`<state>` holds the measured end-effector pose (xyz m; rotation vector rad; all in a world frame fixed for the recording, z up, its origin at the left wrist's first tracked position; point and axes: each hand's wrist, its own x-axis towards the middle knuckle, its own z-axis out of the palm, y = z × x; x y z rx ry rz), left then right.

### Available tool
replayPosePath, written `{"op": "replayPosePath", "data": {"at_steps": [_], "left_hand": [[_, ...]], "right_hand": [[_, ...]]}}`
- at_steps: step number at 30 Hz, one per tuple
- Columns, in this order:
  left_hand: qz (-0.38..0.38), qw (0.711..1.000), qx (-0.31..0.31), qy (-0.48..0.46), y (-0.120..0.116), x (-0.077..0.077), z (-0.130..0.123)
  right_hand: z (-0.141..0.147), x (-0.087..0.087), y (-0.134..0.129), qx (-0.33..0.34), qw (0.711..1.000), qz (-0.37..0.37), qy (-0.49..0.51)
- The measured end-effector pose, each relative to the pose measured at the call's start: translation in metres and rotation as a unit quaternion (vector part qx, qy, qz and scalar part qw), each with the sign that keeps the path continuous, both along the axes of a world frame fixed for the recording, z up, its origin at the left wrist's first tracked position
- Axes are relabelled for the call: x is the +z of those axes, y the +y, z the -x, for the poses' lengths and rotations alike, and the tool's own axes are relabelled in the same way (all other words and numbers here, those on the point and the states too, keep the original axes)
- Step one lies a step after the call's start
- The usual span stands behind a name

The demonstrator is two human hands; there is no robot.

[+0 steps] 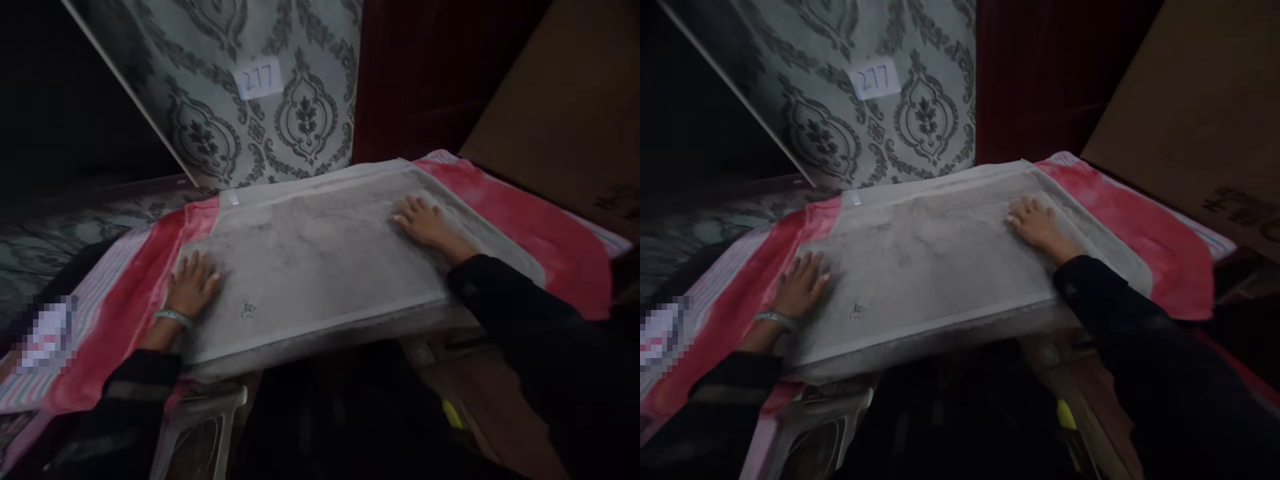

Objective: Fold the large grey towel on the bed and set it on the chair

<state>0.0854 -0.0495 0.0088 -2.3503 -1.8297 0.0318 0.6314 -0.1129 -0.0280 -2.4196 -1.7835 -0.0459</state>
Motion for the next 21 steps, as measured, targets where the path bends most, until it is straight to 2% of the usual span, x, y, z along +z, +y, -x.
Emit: {"op": "replayPosePath", "data": {"at_steps": [3, 5, 7, 9, 13, 16, 19, 21], "left_hand": [[0.024, 0.987, -0.156, -0.001, -0.035, -0.026, -0.04], [0.032, 0.978, -0.208, -0.011, -0.058, -0.04, -0.056], [0.024, 0.977, -0.208, -0.028, -0.071, -0.049, -0.061], [0.014, 0.978, -0.201, -0.042, -0.075, -0.054, -0.058], [-0.001, 0.977, -0.204, -0.064, -0.07, -0.054, -0.048], [-0.016, 0.975, -0.209, -0.078, -0.07, -0.053, -0.047], [-0.041, 0.972, -0.211, -0.1, -0.078, -0.053, -0.06], [-0.059, 0.959, -0.251, -0.115, -0.087, -0.055, -0.08]], "right_hand": [[0.028, -0.019, -0.037, 0.107, 0.994, 0.006, -0.01], [0.034, -0.031, -0.06, 0.131, 0.991, 0.003, -0.011], [0.027, -0.039, -0.079, 0.102, 0.995, -0.002, -0.015], [0.011, -0.043, -0.095, 0.05, 0.998, -0.01, -0.021], [-0.019, -0.047, -0.125, -0.018, 0.998, -0.05, -0.042], [-0.023, -0.051, -0.147, -0.041, 0.994, -0.097, -0.039], [-0.012, -0.055, -0.164, -0.013, 0.989, -0.147, -0.017], [0.002, -0.057, -0.171, 0.057, 0.984, -0.171, 0.0]]}}
